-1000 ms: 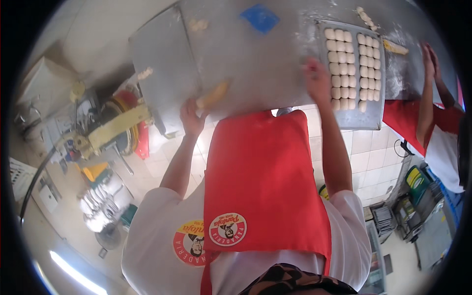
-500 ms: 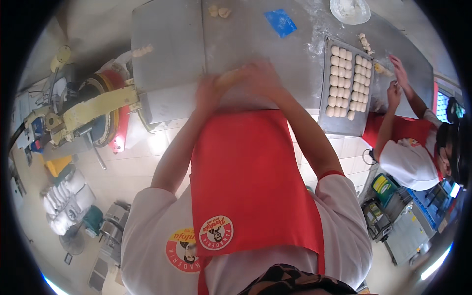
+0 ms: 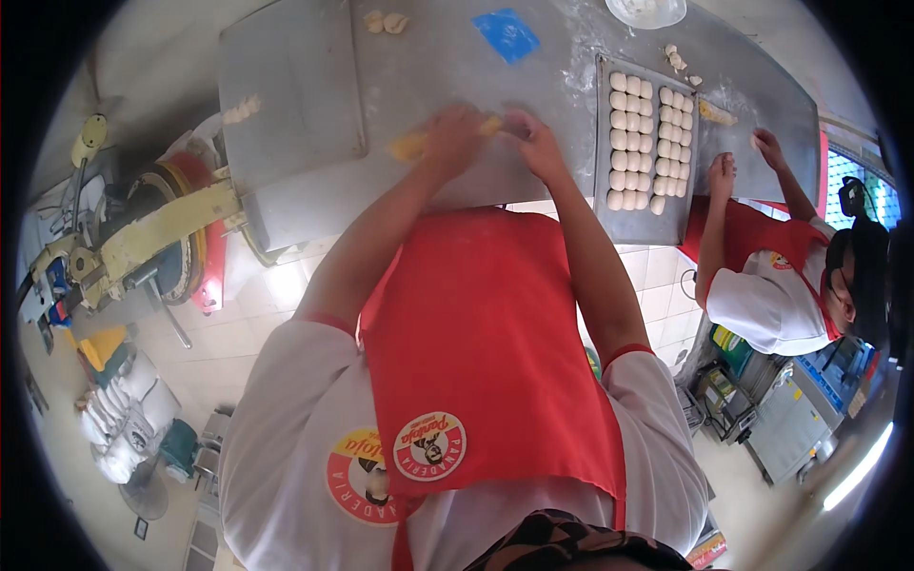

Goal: The person shapes small pieces of dough by rolling them on a table, places them on a metal tray, and carries the loaded tray through the bakery production area toward the oven section.

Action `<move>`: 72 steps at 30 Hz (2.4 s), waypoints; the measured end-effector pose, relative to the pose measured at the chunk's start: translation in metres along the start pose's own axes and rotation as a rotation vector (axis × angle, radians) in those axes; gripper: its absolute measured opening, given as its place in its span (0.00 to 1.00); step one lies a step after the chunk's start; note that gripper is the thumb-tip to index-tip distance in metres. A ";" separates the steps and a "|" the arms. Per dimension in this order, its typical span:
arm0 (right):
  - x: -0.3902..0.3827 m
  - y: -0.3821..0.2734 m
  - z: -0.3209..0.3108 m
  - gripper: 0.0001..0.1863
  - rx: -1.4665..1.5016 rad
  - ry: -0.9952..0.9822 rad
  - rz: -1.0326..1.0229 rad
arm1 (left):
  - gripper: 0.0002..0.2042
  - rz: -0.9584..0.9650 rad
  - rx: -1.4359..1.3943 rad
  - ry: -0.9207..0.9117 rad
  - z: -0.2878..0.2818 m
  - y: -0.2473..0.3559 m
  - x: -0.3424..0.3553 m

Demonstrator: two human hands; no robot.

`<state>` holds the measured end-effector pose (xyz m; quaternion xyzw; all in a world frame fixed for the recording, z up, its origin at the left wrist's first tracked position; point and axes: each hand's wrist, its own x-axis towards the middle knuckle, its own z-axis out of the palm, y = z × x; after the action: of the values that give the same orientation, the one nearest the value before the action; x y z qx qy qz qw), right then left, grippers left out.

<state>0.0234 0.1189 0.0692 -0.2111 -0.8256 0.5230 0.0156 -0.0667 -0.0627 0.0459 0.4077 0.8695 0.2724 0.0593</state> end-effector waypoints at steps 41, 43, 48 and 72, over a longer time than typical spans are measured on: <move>-0.109 0.005 -0.095 0.19 1.171 0.283 0.513 | 0.22 -0.343 -0.050 0.392 -0.158 -0.312 -0.002; -0.103 0.000 -0.084 0.18 1.152 0.251 0.464 | 0.24 -0.372 -0.281 0.297 -0.118 -0.226 0.035; -0.057 -0.036 -0.058 0.16 0.986 0.165 0.478 | 0.23 -0.302 -0.136 0.287 -0.084 -0.134 0.068; -0.036 -0.099 -0.068 0.12 0.453 0.138 -0.041 | 0.11 -0.617 -1.471 -0.211 -0.075 0.087 0.051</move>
<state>0.0400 0.1275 0.1932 -0.2206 -0.6883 0.6788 0.1297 -0.0658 -0.0119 0.1606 0.0292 0.5306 0.7068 0.4669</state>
